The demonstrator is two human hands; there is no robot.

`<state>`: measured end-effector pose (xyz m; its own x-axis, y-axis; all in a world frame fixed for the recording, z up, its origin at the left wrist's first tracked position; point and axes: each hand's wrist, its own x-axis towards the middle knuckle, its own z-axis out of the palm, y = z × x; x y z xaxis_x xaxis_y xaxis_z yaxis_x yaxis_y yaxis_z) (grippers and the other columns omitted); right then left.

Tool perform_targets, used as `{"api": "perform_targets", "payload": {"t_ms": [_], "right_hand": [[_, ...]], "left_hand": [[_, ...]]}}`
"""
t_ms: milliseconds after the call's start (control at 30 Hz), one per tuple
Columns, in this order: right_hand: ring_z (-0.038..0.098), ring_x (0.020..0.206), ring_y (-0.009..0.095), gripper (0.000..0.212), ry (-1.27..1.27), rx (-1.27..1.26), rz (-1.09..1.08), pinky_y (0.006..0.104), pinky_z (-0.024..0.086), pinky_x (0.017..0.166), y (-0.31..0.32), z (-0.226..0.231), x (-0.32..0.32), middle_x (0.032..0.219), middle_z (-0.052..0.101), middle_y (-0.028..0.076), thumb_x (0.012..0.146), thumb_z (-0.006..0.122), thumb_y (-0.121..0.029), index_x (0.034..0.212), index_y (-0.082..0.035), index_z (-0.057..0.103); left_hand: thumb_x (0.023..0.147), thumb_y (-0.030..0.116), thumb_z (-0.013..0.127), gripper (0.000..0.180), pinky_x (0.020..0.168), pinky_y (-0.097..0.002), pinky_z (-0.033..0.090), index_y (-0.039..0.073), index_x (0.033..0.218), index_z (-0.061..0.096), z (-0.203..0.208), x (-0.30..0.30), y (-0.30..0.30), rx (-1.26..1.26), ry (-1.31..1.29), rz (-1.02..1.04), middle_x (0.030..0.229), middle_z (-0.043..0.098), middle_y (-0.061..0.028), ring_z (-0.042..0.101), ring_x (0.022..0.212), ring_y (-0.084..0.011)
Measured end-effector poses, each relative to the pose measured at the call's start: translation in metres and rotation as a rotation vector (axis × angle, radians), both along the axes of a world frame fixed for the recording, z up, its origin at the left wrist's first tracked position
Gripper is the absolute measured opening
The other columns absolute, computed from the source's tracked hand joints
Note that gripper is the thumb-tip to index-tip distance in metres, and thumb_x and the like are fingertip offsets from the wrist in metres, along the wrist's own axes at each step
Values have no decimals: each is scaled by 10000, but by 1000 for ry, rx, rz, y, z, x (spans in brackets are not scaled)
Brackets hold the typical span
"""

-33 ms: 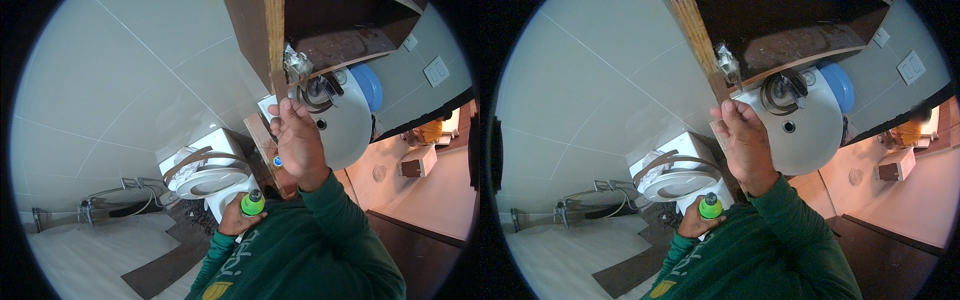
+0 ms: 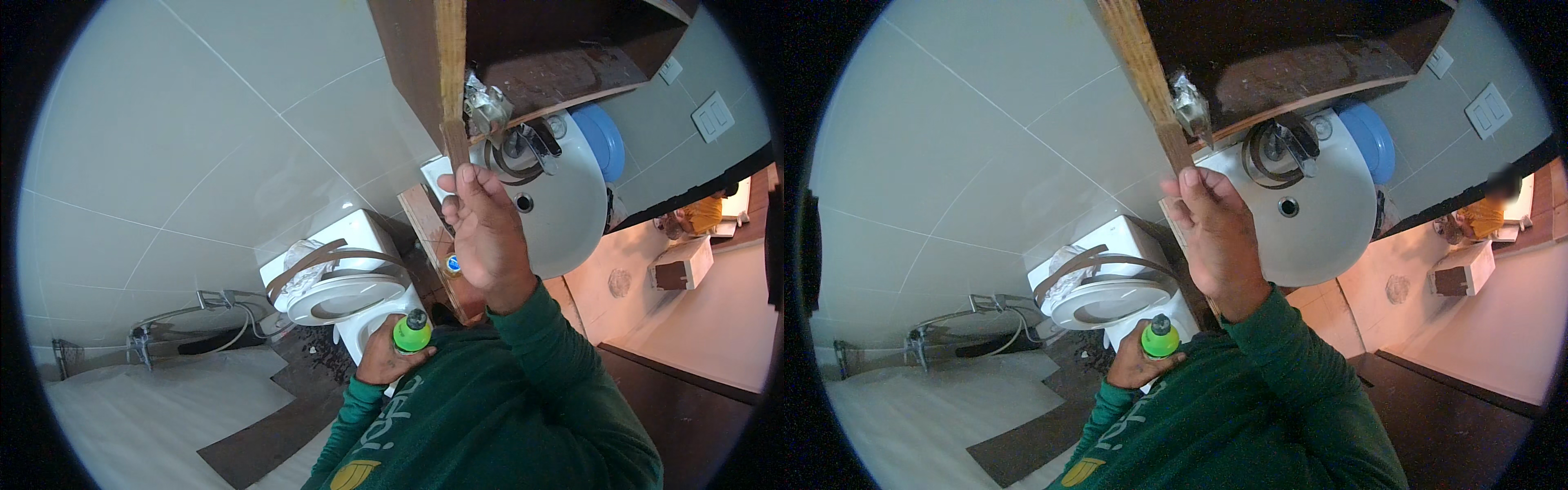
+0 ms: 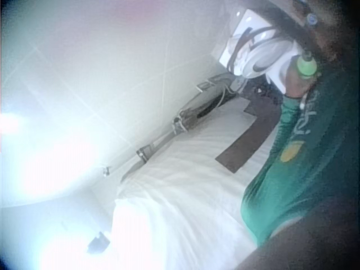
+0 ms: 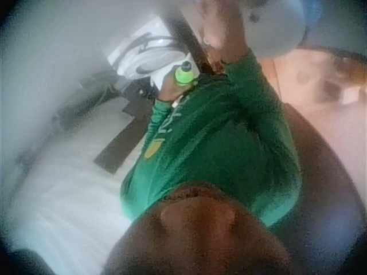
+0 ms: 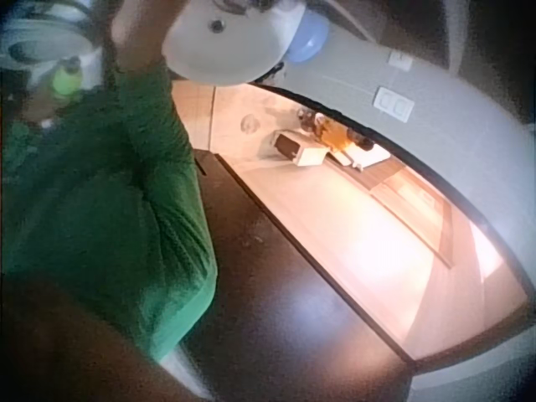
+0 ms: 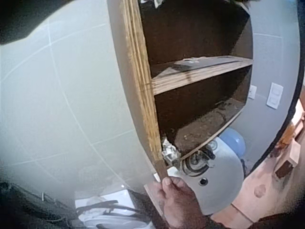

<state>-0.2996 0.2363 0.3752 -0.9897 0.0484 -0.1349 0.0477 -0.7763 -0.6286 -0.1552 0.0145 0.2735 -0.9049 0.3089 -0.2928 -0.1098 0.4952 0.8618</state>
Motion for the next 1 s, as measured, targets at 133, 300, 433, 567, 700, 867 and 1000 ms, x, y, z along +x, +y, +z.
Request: {"api": "perform_targets", "payload": {"t_ms": [133, 300, 433, 567, 700, 867, 1000], "right_hand": [[616, 1009, 132, 294, 9, 40, -31, 341, 477, 1001, -2, -11, 8, 1160, 717, 49, 1071, 737, -342, 1231, -112, 646], [587, 965, 107, 319, 93, 99, -72, 310, 472, 955, -5, 8, 7, 1142, 722, 51, 1074, 731, -353, 1234, -92, 640], [561, 930, 95, 342, -104, 172, -88, 301, 456, 937, -8, 9, 12, 1078, 698, 31, 1071, 735, -353, 1233, -69, 635], [535, 895, 88, 333, 26, 47, -53, 294, 445, 895, -9, 0, 19, 997, 649, -1, 1069, 740, -323, 1231, -54, 632], [524, 908, 91, 260, 173, 43, -95, 290, 427, 860, -20, 28, 13, 983, 611, -18, 1072, 736, -280, 1212, -84, 638], [518, 954, 106, 183, 178, 81, -108, 309, 415, 883, -26, 48, 2, 998, 581, -32, 1092, 701, -272, 1190, -127, 647], [533, 905, 86, 343, 43, 76, -137, 268, 452, 860, -30, 52, 5, 1030, 637, 5, 1054, 761, -298, 1217, -29, 626]], "left_hand": [[793, 383, 975, 689, 947, -423, 579, 12, 1254, 622, -3, 0, -2, -11, 15, -2, 1143, 716, -188, 729, 1056, -330], [793, 398, 972, 695, 944, -428, 583, 13, 1258, 628, -5, -2, -3, 0, 4, -11, 1142, 719, -189, 731, 1059, -334], [797, 418, 968, 703, 940, -433, 583, 14, 1261, 628, -8, -4, -4, -3, 16, -19, 1144, 719, -191, 732, 1061, -333], [801, 435, 964, 702, 946, -438, 576, 16, 1254, 629, -6, -6, -7, -6, -9, -22, 1143, 716, -189, 728, 1063, -331], [811, 448, 957, 693, 948, -429, 563, 15, 1243, 632, -4, -8, -9, 4, 0, -20, 1126, 714, -174, 713, 1045, -312], [818, 460, 952, 693, 936, -431, 575, 13, 1238, 630, -5, -13, -16, 25, 18, -11, 1111, 721, -163, 724, 1030, -305], [819, 453, 954, 681, 921, -433, 583, 18, 1233, 633, -3, -14, -20, 26, 12, -4, 1090, 731, -157, 732, 1009, -305]]}}
